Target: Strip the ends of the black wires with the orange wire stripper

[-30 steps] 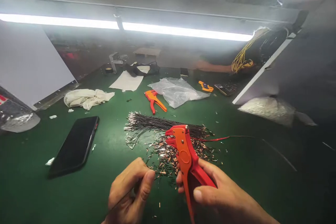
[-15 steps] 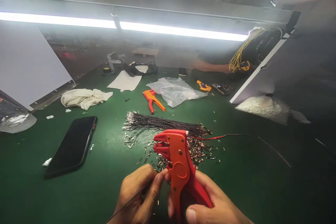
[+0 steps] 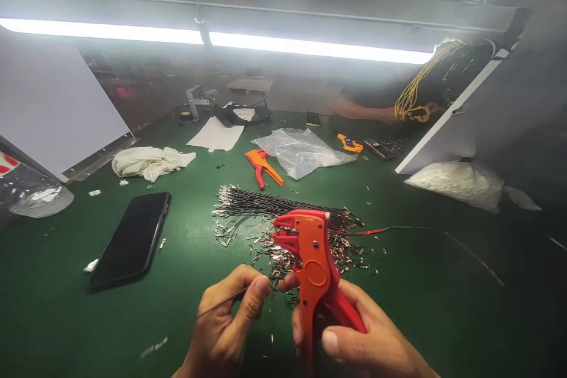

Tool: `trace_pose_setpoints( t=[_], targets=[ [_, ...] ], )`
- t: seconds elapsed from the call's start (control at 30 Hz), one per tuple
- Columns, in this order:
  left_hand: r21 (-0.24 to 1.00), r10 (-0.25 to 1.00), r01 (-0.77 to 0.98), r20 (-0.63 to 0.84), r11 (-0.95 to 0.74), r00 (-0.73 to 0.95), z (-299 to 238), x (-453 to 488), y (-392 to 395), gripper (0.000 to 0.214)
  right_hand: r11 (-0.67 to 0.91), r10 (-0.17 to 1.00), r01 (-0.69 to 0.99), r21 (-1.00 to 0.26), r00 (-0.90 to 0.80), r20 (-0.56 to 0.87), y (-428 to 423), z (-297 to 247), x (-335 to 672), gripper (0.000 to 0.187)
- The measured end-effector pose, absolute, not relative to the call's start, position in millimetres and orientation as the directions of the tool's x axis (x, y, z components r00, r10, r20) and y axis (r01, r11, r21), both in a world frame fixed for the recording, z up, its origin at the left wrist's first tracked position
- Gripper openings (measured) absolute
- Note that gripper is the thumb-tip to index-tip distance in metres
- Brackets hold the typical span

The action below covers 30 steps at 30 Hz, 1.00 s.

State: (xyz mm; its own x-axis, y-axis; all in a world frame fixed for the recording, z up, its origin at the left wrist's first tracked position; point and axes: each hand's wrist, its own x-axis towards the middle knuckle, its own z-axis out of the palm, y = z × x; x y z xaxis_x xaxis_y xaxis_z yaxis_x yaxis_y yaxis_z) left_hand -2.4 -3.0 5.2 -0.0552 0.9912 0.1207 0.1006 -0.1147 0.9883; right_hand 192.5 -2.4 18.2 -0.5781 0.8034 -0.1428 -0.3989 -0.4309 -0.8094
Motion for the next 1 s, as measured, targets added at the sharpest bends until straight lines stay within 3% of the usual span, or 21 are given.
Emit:
trace_pose_setpoints(
  t=[0.23,0.4,0.5,0.63,0.73,0.9,1.0],
  targets=[
    [0.989,0.978,0.106,0.122,-0.105,-0.168,9.1,-0.5,1.9,0.034,-0.520,0.799,-0.454,-0.723,-0.559,-0.223,-1.5,24.4,189.1,0.047],
    [0.970,0.913,0.146,0.233,-0.194,-0.334,14.5,-6.5,5.4,0.029,-0.595,0.801,-0.645,-0.480,-0.528,-0.284,-2.7,19.1,182.2,0.032],
    [0.945,0.879,0.164,0.324,-0.284,-0.349,15.7,-9.5,6.3,0.031,-0.655,0.755,-0.654,-0.378,-0.576,-0.312,-5.2,12.7,178.2,0.036],
    [0.905,0.866,0.188,0.422,-0.382,-0.267,11.7,-11.3,5.5,0.037,-0.655,0.747,-0.622,-0.429,-0.619,-0.243,-13.1,6.2,171.4,0.050],
    [0.885,0.862,0.216,0.455,-0.412,-0.222,9.1,-12.0,4.8,0.039,-0.639,0.760,-0.593,-0.490,-0.583,-0.287,-16.3,6.8,171.6,0.052],
    [0.897,0.883,0.198,0.430,-0.394,-0.190,10.5,-12.0,4.0,0.041,-0.726,0.686,-0.547,-0.418,-0.529,-0.500,-11.9,17.8,184.3,0.049],
    [0.900,0.883,0.206,0.424,-0.385,-0.201,12.9,-10.9,2.2,0.042,-0.720,0.691,-0.590,-0.366,-0.562,-0.454,-15.2,19.7,185.0,0.065]
  ],
)
